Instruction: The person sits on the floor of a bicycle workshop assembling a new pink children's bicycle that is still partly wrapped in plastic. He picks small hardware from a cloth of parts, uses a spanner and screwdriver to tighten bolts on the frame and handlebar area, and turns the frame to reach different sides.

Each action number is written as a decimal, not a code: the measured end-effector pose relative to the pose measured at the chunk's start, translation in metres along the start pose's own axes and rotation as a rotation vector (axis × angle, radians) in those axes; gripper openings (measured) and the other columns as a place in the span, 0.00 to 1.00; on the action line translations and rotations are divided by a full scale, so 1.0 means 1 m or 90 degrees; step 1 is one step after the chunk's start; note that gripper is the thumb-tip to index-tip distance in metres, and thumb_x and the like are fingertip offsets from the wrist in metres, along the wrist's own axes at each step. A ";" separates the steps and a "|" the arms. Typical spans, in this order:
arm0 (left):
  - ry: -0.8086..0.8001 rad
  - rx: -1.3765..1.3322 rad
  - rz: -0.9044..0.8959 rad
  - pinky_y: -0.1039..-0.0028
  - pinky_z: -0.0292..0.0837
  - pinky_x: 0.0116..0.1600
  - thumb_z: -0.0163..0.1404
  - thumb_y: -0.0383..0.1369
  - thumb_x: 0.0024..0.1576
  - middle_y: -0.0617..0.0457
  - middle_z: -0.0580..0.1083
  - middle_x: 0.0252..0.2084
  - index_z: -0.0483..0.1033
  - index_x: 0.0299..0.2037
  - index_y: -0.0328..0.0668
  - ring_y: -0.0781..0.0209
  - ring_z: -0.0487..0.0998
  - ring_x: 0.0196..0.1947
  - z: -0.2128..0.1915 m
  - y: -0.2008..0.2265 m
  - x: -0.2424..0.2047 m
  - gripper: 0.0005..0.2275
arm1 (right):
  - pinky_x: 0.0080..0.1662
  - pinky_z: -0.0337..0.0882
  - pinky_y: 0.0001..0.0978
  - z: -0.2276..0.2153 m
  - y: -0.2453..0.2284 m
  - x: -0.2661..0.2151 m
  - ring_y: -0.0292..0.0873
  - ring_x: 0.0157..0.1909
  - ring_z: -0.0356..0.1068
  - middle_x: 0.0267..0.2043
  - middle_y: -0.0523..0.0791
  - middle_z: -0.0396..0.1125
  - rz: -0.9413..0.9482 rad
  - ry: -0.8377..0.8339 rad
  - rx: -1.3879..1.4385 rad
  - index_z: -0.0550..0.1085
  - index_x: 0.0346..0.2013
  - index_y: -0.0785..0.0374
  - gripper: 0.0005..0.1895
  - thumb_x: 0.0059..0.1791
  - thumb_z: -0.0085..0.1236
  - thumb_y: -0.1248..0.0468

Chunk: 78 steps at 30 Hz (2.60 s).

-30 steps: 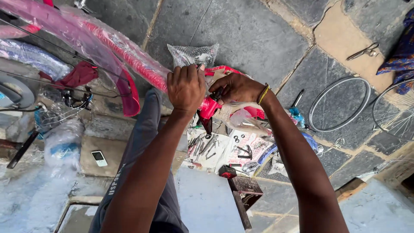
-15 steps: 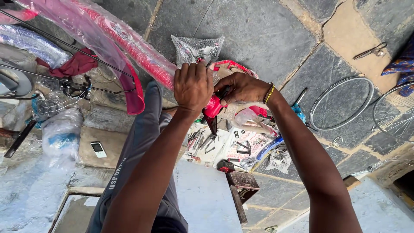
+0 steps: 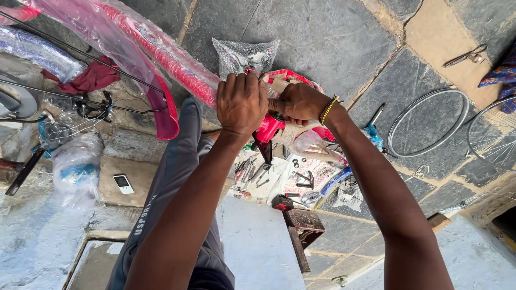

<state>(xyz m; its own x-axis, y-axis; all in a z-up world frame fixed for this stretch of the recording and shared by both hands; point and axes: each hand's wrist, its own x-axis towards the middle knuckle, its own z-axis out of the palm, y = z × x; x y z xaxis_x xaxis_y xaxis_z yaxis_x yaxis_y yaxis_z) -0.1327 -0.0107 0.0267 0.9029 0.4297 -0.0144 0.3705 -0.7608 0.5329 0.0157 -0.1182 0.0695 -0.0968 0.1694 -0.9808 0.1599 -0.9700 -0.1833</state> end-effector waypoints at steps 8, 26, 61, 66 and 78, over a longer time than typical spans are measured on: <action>0.004 -0.005 0.000 0.61 0.65 0.41 0.53 0.36 0.62 0.50 0.71 0.31 0.74 0.38 0.37 0.53 0.71 0.36 -0.002 0.001 0.001 0.09 | 0.41 0.76 0.41 -0.003 0.015 0.000 0.47 0.37 0.77 0.37 0.52 0.75 -0.303 0.065 0.030 0.75 0.50 0.66 0.29 0.44 0.62 0.47; -0.005 0.006 0.004 0.63 0.64 0.40 0.53 0.37 0.63 0.51 0.70 0.29 0.74 0.36 0.39 0.55 0.70 0.34 0.000 -0.001 -0.001 0.09 | 0.50 0.73 0.41 0.003 0.014 0.006 0.49 0.45 0.76 0.42 0.52 0.76 -0.239 0.068 -0.100 0.78 0.47 0.65 0.33 0.46 0.59 0.38; 0.007 0.010 0.030 0.62 0.64 0.40 0.53 0.37 0.64 0.50 0.70 0.30 0.75 0.40 0.36 0.54 0.70 0.35 -0.002 0.001 0.000 0.10 | 0.50 0.77 0.33 -0.001 0.031 0.006 0.40 0.43 0.78 0.42 0.47 0.78 -0.217 -0.033 0.096 0.77 0.54 0.63 0.29 0.43 0.70 0.52; 0.002 0.006 0.030 0.62 0.64 0.40 0.53 0.37 0.63 0.50 0.70 0.29 0.75 0.38 0.37 0.54 0.70 0.34 -0.002 0.001 -0.001 0.10 | 0.42 0.80 0.32 -0.001 0.034 0.011 0.40 0.40 0.79 0.40 0.50 0.77 -0.243 -0.042 0.116 0.77 0.50 0.68 0.34 0.39 0.71 0.48; 0.003 0.005 0.030 0.62 0.64 0.40 0.53 0.38 0.64 0.50 0.69 0.29 0.74 0.37 0.38 0.54 0.70 0.34 -0.003 0.003 -0.001 0.11 | 0.38 0.78 0.47 -0.005 0.001 -0.013 0.47 0.30 0.77 0.27 0.49 0.75 -0.095 0.038 0.017 0.78 0.41 0.65 0.27 0.48 0.55 0.42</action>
<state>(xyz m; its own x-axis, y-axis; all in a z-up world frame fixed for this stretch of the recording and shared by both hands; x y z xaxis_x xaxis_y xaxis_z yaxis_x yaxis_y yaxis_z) -0.1335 -0.0117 0.0309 0.9183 0.3956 0.0143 0.3295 -0.7839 0.5262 0.0223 -0.1207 0.0813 -0.0587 0.3217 -0.9450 0.1220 -0.9372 -0.3266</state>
